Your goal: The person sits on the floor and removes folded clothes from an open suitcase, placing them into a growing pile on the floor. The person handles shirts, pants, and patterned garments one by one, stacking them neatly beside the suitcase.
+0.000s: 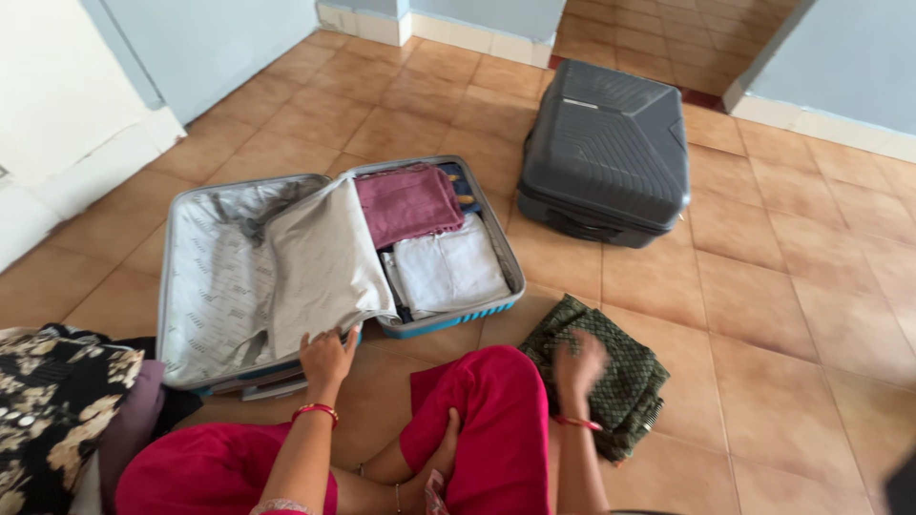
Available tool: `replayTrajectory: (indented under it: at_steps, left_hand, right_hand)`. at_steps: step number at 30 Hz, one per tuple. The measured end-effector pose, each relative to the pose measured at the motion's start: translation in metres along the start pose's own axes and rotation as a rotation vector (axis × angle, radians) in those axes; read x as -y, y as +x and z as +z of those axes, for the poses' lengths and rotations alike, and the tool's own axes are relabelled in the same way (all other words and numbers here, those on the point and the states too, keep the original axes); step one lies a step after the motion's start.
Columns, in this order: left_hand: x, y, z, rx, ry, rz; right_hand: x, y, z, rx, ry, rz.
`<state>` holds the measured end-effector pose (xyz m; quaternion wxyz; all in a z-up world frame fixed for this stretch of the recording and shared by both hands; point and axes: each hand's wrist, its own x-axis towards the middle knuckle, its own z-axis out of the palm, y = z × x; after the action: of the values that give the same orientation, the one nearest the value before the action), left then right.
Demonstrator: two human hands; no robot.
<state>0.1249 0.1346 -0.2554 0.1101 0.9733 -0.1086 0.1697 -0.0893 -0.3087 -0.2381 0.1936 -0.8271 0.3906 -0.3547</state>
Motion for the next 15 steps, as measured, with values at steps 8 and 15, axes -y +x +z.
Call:
replayTrajectory:
  at_steps: [8, 15]
  left_hand:
    - [0.0, 0.0, -0.012, 0.018, -0.04, 0.028]
    - [-0.002, -0.009, -0.02, -0.095, -0.102, 0.018]
  right_hand:
    - [0.159, -0.051, 0.135, 0.379, 0.276, -0.77]
    - [0.192, -0.074, 0.132, 0.624, -0.019, -0.713]
